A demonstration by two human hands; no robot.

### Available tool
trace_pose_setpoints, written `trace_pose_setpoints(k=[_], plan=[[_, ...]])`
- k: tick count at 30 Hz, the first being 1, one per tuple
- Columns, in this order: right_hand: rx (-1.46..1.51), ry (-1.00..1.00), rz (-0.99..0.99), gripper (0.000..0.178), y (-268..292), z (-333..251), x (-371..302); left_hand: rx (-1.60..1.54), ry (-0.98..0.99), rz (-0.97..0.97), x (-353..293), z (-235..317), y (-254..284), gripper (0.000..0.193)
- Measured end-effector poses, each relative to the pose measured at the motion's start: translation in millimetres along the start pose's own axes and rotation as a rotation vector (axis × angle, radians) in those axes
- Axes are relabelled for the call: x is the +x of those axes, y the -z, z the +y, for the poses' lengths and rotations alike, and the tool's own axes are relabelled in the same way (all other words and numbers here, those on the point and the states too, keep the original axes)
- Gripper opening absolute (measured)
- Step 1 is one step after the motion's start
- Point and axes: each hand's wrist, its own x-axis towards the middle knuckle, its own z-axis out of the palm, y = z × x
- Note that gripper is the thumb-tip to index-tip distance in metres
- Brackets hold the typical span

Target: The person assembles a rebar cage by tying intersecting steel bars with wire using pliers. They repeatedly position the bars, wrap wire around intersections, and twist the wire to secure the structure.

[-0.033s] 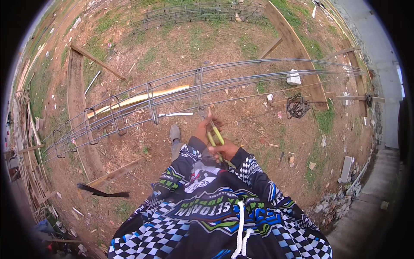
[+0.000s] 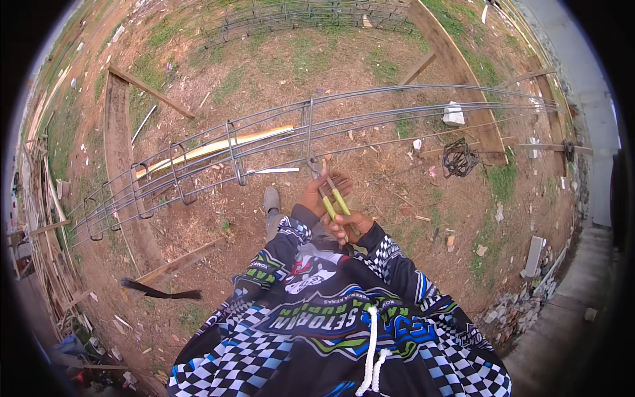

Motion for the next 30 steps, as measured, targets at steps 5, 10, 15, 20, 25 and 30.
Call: trace_pose_setpoints(k=[5, 10, 15, 20, 25, 30], plan=[[-1.136, 0.244, 0.664, 0.056, -22.9, 0.7, -1.1, 0.303, -0.028, 0.163, 35.7, -14.0, 17.9, 0.037], [0.012, -0.032, -0.156, 0.051, 52.3, -4.8, 15.2, 0.522, -0.313, 0.217, 12.7, -12.5, 3.1, 0.040], [0.154, 0.086, -0.180, 0.052, 39.2, 5.0, 17.4, 0.914, -0.618, 0.080, -0.7, 0.7, -0.7, 0.046], [-0.407, 0.639, 0.316, 0.042, 53.9, -2.8, -22.5, 1.391, -1.419, 0.242, 0.3, 64.7, -3.1, 0.032], [-1.091, 0.922, 0.764, 0.040, 40.6, -45.1, -84.0, 1.707, -1.735, 0.401, 52.1, 135.7, -43.7, 0.041], [-0.533, 1.182, 0.893, 0.031, 28.1, -47.6, -92.1, 1.958, -1.352, 0.167, 122.6, 181.5, -39.8, 0.047]])
